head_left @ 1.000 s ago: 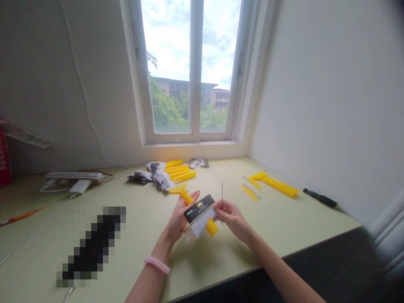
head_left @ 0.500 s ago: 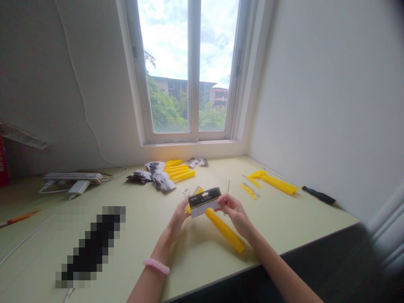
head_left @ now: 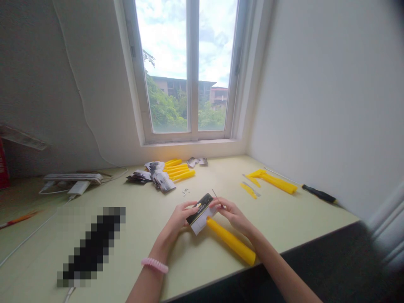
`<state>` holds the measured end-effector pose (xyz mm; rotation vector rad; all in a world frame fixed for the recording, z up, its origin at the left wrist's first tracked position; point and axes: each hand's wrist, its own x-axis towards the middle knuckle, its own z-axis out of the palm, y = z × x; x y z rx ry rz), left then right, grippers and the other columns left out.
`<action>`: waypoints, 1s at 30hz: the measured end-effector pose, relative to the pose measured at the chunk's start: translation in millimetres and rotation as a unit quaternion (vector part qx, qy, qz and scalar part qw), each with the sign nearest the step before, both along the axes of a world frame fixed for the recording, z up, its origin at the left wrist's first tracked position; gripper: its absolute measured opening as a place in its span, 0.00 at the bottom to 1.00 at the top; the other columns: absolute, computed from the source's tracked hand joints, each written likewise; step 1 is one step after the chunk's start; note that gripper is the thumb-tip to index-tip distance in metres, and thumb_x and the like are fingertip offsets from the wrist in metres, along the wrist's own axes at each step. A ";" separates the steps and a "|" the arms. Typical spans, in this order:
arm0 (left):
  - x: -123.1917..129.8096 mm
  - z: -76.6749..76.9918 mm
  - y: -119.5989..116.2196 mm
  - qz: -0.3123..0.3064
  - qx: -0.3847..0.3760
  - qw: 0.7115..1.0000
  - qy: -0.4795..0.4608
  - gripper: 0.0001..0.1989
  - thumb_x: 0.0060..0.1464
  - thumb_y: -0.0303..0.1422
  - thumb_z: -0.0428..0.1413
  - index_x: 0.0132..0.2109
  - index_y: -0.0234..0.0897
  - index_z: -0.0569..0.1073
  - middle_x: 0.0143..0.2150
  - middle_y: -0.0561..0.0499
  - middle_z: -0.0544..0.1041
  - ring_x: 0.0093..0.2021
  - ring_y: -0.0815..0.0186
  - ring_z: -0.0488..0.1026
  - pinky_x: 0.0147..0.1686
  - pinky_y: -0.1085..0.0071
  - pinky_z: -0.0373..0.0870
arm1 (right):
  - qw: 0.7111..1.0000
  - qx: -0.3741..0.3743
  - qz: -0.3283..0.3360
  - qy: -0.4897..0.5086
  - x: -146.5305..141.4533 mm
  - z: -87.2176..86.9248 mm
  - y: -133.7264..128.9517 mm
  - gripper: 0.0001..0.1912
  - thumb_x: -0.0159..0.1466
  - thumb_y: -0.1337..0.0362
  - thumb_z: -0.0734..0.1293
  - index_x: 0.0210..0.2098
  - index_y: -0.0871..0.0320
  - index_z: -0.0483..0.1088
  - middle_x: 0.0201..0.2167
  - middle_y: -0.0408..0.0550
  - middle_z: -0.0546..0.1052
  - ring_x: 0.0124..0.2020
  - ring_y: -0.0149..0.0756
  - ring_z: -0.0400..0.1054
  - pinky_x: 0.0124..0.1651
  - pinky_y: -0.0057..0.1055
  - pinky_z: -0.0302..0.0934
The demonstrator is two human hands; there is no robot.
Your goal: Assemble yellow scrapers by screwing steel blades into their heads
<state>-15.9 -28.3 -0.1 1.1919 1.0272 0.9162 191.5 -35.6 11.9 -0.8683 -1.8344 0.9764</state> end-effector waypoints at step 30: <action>-6.5 1.5 7.0 0.090 0.092 0.991 0.024 0.18 0.36 0.26 0.50 0.38 0.32 0.75 0.29 0.49 0.75 0.27 0.68 0.67 0.26 0.74 0.57 | 0.989 -0.017 -0.079 -0.122 51.1 -12.3 6.1 0.20 0.46 0.57 0.71 0.37 0.58 0.74 0.34 0.49 0.73 0.37 0.40 0.67 0.43 0.36 0.60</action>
